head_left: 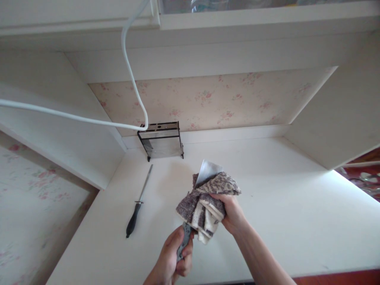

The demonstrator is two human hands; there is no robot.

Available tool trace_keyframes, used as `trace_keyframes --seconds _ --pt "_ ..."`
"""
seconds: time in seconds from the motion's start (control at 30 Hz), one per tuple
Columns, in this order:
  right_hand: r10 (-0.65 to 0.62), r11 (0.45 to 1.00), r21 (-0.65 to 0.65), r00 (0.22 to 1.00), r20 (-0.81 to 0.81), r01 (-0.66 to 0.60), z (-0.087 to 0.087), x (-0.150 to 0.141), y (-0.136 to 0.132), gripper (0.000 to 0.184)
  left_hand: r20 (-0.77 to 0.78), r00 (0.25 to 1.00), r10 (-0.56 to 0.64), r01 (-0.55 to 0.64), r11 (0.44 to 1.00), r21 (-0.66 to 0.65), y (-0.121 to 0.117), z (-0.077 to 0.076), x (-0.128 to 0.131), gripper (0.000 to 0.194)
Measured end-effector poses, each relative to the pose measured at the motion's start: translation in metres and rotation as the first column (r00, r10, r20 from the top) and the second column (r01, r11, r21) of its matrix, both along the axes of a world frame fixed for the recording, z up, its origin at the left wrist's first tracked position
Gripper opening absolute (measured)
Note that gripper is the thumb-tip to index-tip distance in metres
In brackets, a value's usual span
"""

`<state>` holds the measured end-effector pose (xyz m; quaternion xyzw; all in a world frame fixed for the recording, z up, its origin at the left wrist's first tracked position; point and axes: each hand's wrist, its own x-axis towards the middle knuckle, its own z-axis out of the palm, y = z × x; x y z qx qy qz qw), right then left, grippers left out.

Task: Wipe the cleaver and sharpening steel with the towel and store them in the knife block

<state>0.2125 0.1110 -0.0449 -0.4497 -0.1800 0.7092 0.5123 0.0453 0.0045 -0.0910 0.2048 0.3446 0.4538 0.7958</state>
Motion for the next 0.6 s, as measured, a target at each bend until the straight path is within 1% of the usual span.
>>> trace_keyframes --seconds 0.2,0.37,0.6 --pt "-0.015 0.998 0.064 0.999 -0.035 0.018 0.003 0.009 0.01 0.047 0.02 1.0 -0.022 0.023 0.999 -0.032 -0.004 0.003 -0.003 0.052" --pt "-0.043 0.995 0.092 0.999 -0.028 0.046 0.006 0.02 0.023 0.046 0.017 0.998 -0.059 0.059 0.998 0.011 -0.005 0.005 -0.003 0.05" --pt "-0.086 0.992 0.089 0.995 -0.053 0.09 0.008 0.028 0.032 0.045 -0.049 0.995 -0.092 0.095 0.993 0.063 -0.005 0.001 -0.012 0.047"
